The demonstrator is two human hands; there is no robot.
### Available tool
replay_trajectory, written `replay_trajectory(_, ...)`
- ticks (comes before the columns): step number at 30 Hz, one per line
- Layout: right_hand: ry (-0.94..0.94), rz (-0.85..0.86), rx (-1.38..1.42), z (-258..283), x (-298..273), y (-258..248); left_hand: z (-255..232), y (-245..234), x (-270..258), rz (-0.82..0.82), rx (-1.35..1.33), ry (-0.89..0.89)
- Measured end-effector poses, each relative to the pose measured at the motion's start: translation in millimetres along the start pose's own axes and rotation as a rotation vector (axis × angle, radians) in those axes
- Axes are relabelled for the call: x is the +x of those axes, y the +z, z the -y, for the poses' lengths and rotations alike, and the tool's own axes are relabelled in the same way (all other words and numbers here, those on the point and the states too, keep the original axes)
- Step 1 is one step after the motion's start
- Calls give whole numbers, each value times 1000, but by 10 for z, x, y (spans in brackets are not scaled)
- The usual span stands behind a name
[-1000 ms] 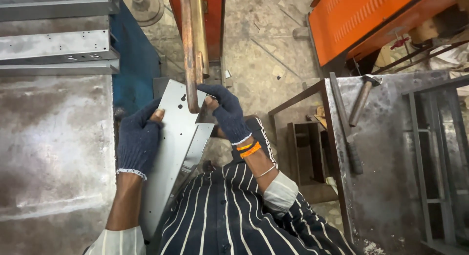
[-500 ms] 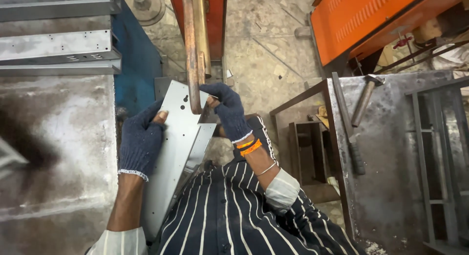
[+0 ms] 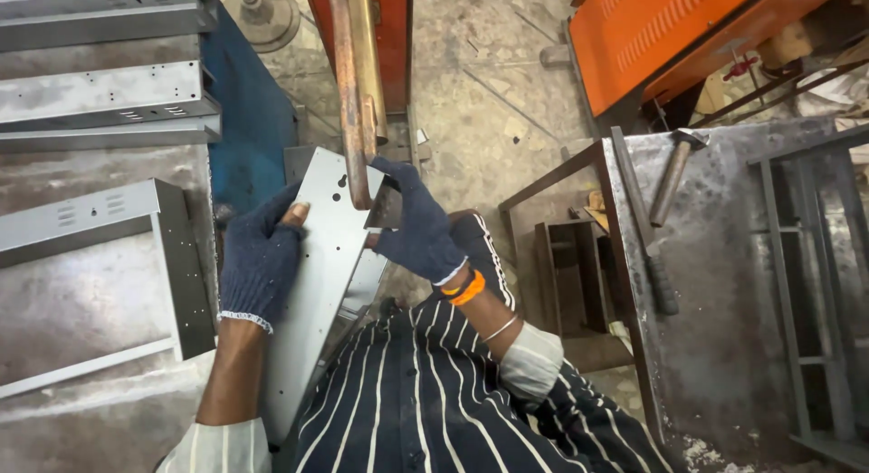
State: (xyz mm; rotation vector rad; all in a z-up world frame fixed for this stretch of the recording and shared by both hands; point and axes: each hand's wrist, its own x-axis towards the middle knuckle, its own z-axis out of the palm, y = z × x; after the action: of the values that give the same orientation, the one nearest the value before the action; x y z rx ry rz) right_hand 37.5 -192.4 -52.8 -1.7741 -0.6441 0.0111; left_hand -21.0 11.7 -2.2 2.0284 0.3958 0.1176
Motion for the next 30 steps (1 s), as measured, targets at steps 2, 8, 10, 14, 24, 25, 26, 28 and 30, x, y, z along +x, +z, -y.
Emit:
replay_trajectory(2, -1, -67, -45, -86, -1, 80, 38, -9, 34, 9, 3, -9)
replay_trajectory(8, -16, -189, -103, -91, -11, 115, 99, -26, 84, 39, 26, -23)
replay_trajectory(10, -30, -201, -94, -112, 7, 120, 150, -35, 127, 33, 28, 19)
replay_trajectory(14, -19, -216, -184, -132, 10, 107, 124, -40, 153, 44, 61, 88)
replay_trajectory(24, 75, -212, -290, -22, 1, 67, -4, -64, 107, 14, 25, 60)
replay_trajectory(25, 70, -214, -288, -19, 26, 45, 33, -39, 137, 11, 27, 64)
replay_trajectory(26, -13, -222, -224, -15, 55, 23, 70, -16, 170, 16, -15, 57)
replay_trajectory(28, -103, -226, -159, -40, 117, -13, 63, 28, 238, 15, -59, 52)
replay_trajectory(30, -17, -208, -96, -100, 152, -46, -19, 84, 279, 5, -70, 2)
